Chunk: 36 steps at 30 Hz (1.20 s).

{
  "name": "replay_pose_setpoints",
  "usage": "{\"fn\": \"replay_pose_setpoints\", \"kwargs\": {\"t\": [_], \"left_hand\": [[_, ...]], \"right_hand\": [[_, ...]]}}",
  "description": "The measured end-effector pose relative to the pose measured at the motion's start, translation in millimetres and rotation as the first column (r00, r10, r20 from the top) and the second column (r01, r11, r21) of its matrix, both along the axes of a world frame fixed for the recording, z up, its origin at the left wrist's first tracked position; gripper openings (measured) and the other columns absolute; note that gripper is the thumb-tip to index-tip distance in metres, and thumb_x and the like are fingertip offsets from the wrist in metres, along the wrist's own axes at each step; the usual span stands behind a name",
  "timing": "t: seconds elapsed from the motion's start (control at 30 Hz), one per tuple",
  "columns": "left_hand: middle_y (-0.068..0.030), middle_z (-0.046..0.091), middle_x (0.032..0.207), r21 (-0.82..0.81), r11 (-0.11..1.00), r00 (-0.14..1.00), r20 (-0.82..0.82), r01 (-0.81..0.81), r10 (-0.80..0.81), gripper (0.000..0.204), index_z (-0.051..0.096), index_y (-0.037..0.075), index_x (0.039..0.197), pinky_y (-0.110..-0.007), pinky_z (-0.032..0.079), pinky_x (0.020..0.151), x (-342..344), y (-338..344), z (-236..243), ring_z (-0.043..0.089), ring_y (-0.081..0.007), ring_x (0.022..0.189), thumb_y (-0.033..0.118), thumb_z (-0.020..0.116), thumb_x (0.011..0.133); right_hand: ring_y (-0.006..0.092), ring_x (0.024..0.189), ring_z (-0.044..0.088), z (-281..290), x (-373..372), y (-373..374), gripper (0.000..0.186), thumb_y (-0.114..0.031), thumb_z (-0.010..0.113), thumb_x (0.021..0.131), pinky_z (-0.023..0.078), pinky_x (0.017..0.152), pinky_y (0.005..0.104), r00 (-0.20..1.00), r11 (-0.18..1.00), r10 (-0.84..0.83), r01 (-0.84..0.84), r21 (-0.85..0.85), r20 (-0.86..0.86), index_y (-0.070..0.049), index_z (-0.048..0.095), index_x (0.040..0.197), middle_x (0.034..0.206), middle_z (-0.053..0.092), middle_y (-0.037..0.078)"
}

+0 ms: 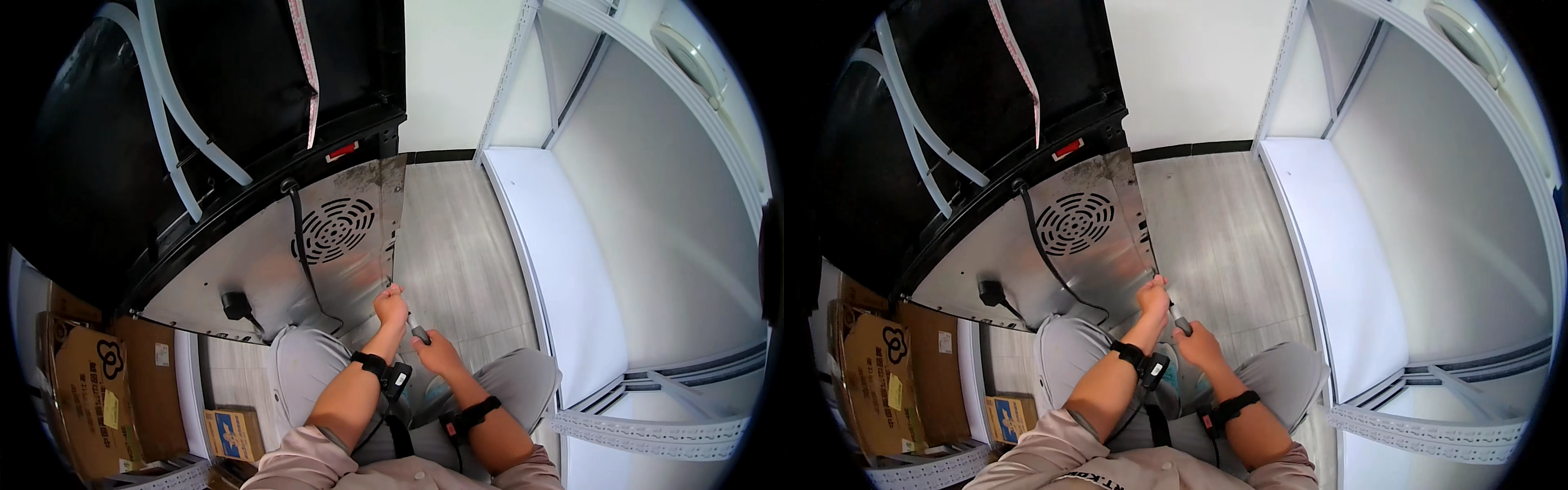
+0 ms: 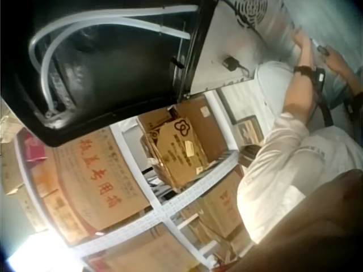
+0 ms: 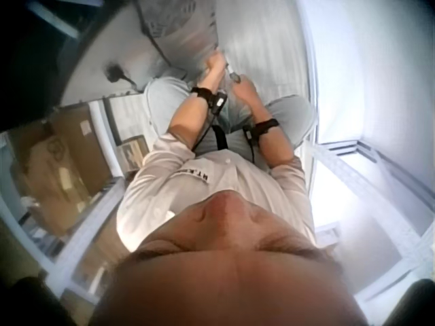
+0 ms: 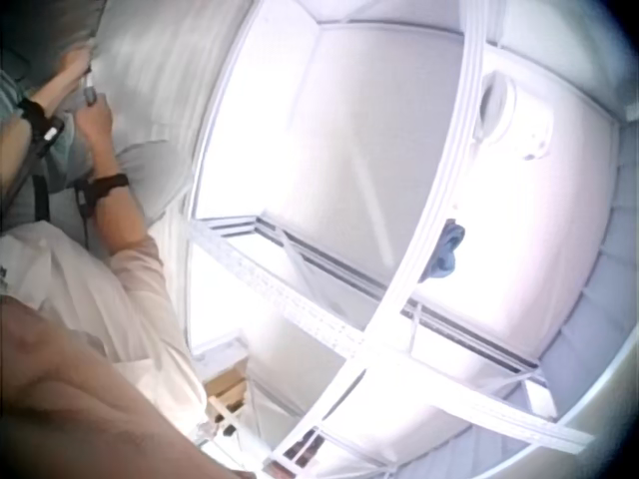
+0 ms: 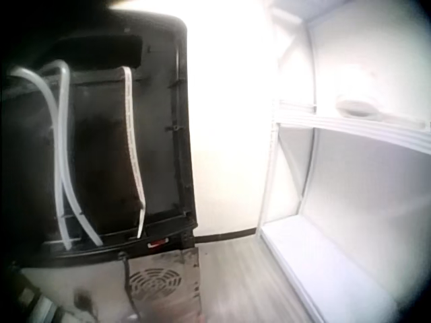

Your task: The person uses a screwdriver to remove screws from the back panel of a small appliance. They systematically loosen and remove several screws from the lower section of the unit's rear casing.

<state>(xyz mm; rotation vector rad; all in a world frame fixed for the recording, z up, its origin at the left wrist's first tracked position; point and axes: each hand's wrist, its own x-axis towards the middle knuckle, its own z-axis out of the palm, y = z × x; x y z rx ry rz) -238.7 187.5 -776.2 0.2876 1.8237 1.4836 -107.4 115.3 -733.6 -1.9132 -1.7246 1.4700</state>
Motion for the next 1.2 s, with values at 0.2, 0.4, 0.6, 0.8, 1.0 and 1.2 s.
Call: {"fn": "replay_pose_setpoints", "kwargs": {"t": [0.2,0.4,0.6,0.8,1.0,1.2], "left_hand": [[-0.0036,0.059,0.066,-0.048,0.997,0.994,0.093,0.056,-0.052,0.031,0.064,0.002,0.078,-0.032,0.043,0.059,-3.7,-3.0,7.0,0.052,-0.0140,0.060,0.027,0.059,0.095],[-0.0066,0.059,0.063,-0.162,0.983,0.982,-0.152,0.088,-0.113,0.036,0.055,0.003,0.070,-0.036,0.045,0.061,-2.3,-6.8,-8.5,0.054,-0.0174,0.058,0.031,0.066,0.090],[-0.0050,0.056,0.059,-0.044,0.998,0.995,-0.087,0.037,-0.040,0.036,0.060,0.002,0.070,-0.036,0.044,0.059,4.6,-6.5,-5.4,0.052,-0.0155,0.058,0.031,0.065,0.091],[-0.0022,0.053,0.056,-0.038,0.996,0.994,-0.065,0.080,-0.082,0.036,0.066,0.003,0.073,-0.033,0.040,0.056,1.8,-10.0,0.8,0.049,-0.0131,0.056,0.031,0.060,0.095],[-0.0033,0.055,0.059,-0.059,0.993,0.989,-0.099,0.104,-0.109,0.039,0.069,0.003,0.077,-0.033,0.042,0.060,3.3,-10.5,2.6,0.051,-0.0142,0.059,0.033,0.055,0.097],[-0.0079,0.061,0.065,-0.105,0.985,0.980,-0.133,0.136,-0.149,0.039,0.069,0.002,0.082,-0.036,0.046,0.067,0.4,-11.7,-2.0,0.059,-0.0194,0.066,0.034,0.054,0.097]], "right_hand": [[0.0405,0.100,0.064,-5.3,5.1,1.1,0.051,-0.037,0.068,0.083,0.049,0.085,0.0458,0.995,0.996,0.074,-0.077,0.034,0.066,-0.002,0.056,0.118,0.102,0.067,0.023],[0.0371,0.102,0.063,11.7,3.6,-2.7,0.061,-0.039,0.077,0.077,0.049,0.087,0.0440,0.991,0.987,0.091,-0.102,0.127,0.095,-0.004,0.055,0.121,0.106,0.064,0.021],[0.0385,0.105,0.061,5.8,4.1,2.5,0.059,-0.037,0.079,0.075,0.049,0.088,0.0438,0.980,0.981,0.174,-0.181,0.072,0.101,0.000,0.057,0.116,0.111,0.062,0.023],[0.0396,0.101,0.063,1.6,-0.8,-1.6,0.054,-0.034,0.073,0.080,0.049,0.086,0.0434,0.998,0.998,0.001,0.003,0.064,-0.062,0.002,0.057,0.117,0.107,0.065,0.025],[0.0382,0.098,0.064,-35.1,1.4,4.0,0.045,-0.032,0.064,0.087,0.049,0.085,0.0424,0.978,0.999,-0.051,0.047,-0.025,-0.203,0.002,0.058,0.116,0.104,0.066,0.024],[0.0358,0.094,0.065,-11.1,-0.4,1.6,0.036,-0.027,0.064,0.088,0.050,0.082,0.0423,0.992,0.998,-0.004,0.012,0.059,-0.125,0.000,0.060,0.111,0.099,0.067,0.021]]}}
